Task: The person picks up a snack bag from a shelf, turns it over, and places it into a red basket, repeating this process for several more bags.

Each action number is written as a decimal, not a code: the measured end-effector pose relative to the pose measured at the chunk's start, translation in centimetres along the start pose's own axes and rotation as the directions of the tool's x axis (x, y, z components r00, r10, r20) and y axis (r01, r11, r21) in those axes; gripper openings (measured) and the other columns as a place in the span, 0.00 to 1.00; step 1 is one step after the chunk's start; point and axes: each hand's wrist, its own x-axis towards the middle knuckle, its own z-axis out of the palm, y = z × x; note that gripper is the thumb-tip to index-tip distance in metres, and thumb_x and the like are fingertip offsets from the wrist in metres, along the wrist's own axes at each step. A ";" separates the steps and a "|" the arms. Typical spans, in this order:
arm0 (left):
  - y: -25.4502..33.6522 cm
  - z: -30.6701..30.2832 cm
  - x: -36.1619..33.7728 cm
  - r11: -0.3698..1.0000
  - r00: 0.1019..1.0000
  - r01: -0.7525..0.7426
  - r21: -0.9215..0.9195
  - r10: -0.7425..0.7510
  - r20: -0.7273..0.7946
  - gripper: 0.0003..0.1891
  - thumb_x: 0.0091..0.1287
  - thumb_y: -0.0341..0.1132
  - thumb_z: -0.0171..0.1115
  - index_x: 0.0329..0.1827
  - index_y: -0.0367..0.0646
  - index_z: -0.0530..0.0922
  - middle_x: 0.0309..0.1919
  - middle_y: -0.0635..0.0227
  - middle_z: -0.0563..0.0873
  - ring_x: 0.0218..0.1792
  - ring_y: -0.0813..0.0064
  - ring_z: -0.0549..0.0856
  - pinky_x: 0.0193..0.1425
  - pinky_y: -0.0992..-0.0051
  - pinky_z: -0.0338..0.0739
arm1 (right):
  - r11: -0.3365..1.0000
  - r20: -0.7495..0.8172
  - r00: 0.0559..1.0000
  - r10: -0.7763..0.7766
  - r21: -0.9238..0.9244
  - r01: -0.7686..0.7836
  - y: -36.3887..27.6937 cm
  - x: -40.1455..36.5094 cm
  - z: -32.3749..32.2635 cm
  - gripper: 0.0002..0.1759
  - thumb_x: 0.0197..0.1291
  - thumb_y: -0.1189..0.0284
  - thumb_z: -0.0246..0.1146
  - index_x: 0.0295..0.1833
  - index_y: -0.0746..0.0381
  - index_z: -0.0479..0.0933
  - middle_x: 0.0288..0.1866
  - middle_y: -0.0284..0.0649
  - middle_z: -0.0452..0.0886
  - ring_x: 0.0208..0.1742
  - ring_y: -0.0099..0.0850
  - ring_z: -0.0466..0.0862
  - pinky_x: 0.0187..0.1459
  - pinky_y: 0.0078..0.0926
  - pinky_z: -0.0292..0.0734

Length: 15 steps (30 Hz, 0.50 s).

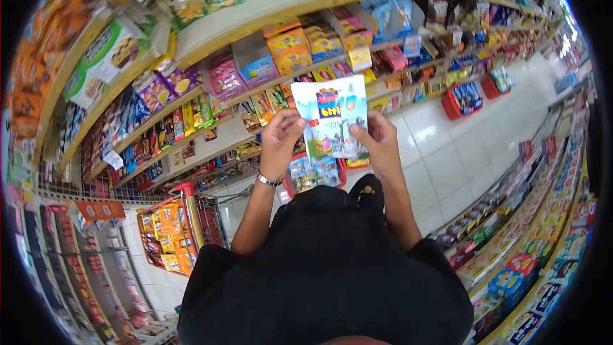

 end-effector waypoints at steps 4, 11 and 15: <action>-3.1 3.1 2.0 0.999 0.999 0.032 -0.029 -0.033 -0.023 0.10 0.70 0.31 0.60 0.49 0.36 0.74 0.44 0.65 0.84 0.44 0.82 0.81 0.45 0.81 0.76 | 1.000 0.002 1.000 0.012 0.021 -0.012 -0.4 1.5 -3.4 0.15 0.58 0.76 0.67 0.50 0.67 0.76 0.42 0.35 0.81 0.44 0.21 0.78 0.48 0.20 0.73; -5.5 11.5 6.1 0.972 0.978 0.057 -0.228 -0.100 -0.182 0.09 0.70 0.31 0.58 0.50 0.37 0.74 0.44 0.65 0.83 0.44 0.77 0.83 0.44 0.74 0.81 | 0.998 0.168 0.986 -0.005 0.058 -0.005 -3.8 6.5 -12.8 0.15 0.62 0.76 0.64 0.53 0.69 0.75 0.43 0.36 0.81 0.46 0.22 0.79 0.50 0.20 0.74; -7.1 16.7 8.1 0.972 0.979 0.100 -0.211 -0.134 -0.152 0.09 0.70 0.30 0.58 0.50 0.38 0.73 0.44 0.65 0.83 0.45 0.76 0.83 0.47 0.73 0.82 | 0.998 0.222 0.975 -0.009 0.056 -0.003 -4.6 8.9 -20.3 0.15 0.61 0.76 0.65 0.53 0.68 0.76 0.46 0.37 0.81 0.46 0.22 0.80 0.50 0.20 0.75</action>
